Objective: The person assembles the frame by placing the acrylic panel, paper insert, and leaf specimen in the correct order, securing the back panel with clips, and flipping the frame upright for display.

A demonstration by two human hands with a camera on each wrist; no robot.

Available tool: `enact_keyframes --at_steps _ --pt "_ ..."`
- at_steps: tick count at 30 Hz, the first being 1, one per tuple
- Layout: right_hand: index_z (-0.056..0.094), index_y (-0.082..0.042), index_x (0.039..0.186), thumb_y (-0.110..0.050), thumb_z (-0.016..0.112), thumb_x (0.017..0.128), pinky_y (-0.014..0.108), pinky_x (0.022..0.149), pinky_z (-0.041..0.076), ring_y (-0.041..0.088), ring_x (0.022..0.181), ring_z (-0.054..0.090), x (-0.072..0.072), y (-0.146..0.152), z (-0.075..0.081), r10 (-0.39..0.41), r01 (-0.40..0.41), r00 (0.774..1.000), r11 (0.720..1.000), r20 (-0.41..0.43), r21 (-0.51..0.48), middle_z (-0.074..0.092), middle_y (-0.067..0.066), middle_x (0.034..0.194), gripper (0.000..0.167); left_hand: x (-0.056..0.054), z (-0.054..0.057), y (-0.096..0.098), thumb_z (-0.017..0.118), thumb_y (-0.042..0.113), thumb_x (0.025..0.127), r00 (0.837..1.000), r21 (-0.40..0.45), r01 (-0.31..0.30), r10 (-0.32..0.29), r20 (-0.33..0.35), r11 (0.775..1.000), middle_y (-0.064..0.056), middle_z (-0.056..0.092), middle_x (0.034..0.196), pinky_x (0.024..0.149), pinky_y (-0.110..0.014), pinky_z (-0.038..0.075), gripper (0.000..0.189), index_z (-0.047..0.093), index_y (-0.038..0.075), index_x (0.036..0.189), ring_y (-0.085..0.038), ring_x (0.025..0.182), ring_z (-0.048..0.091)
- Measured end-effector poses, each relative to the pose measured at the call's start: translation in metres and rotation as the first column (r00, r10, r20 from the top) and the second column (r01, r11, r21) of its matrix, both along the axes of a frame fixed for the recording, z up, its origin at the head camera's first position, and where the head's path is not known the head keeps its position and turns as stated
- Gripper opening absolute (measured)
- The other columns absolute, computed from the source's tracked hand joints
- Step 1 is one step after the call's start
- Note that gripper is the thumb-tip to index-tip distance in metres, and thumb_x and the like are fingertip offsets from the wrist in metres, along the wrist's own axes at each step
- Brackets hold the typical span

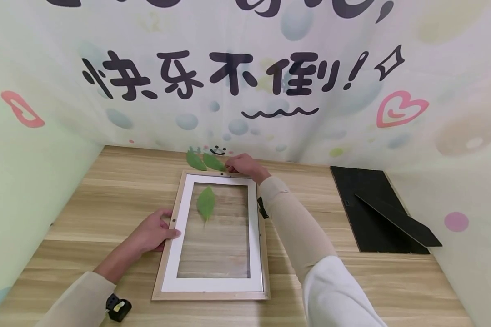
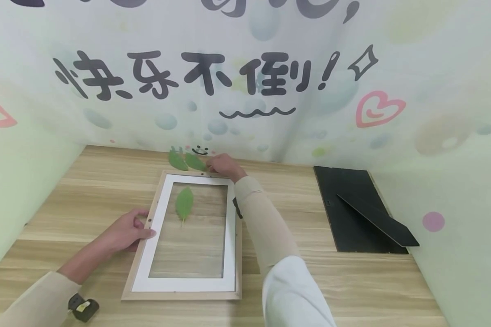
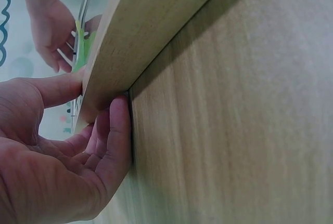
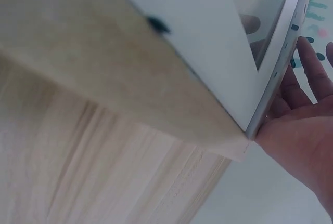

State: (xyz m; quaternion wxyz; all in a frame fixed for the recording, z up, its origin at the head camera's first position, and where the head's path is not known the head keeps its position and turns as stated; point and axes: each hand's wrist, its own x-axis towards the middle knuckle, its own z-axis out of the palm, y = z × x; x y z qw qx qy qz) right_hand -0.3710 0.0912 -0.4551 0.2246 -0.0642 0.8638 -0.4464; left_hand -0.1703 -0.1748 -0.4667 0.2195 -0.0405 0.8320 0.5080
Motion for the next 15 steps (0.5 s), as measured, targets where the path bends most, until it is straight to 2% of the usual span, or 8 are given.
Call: enact_keyframes --at_steps 4,8,15 --pt "0.071 -0.007 0.111 -0.032 0.052 0.097 0.033 0.092 0.044 0.017 0.091 0.055 0.0007 -0.0032 -0.0015 0.025 -0.024 0.999 0.999 -0.027 0.043 0.065 0.007 0.098 0.034 0.0010 0.0000 0.0001 0.069 0.009 0.088 1.000 0.006 -0.008 0.008 0.010 1.000 -0.015 0.052 0.092 0.058 -0.035 0.053 0.065 0.033 -0.004 0.140 -0.020 0.072 0.060" --pt "0.071 -0.009 0.099 -0.032 0.053 0.097 0.032 0.087 0.043 0.017 0.089 0.053 0.0005 -0.0059 -0.0029 0.040 -0.036 0.998 0.996 -0.047 0.085 0.063 0.005 0.093 0.030 0.0012 -0.0013 0.0002 0.069 0.009 0.088 1.000 0.002 -0.011 0.011 0.008 1.000 -0.015 0.052 0.093 0.059 -0.035 0.053 0.065 0.033 -0.004 0.140 -0.020 0.073 0.060" --pt "0.062 -0.012 0.077 -0.033 0.053 0.097 0.030 0.077 0.040 0.017 0.083 0.050 -0.0005 -0.0075 -0.0046 0.047 -0.038 0.997 0.990 -0.068 0.133 0.056 0.003 0.085 0.030 0.0003 -0.0025 0.0000 0.069 0.009 0.088 1.000 -0.006 -0.008 0.008 -0.002 1.000 -0.015 0.053 0.093 0.059 -0.034 0.053 0.063 0.035 -0.004 0.139 -0.020 0.073 0.060"
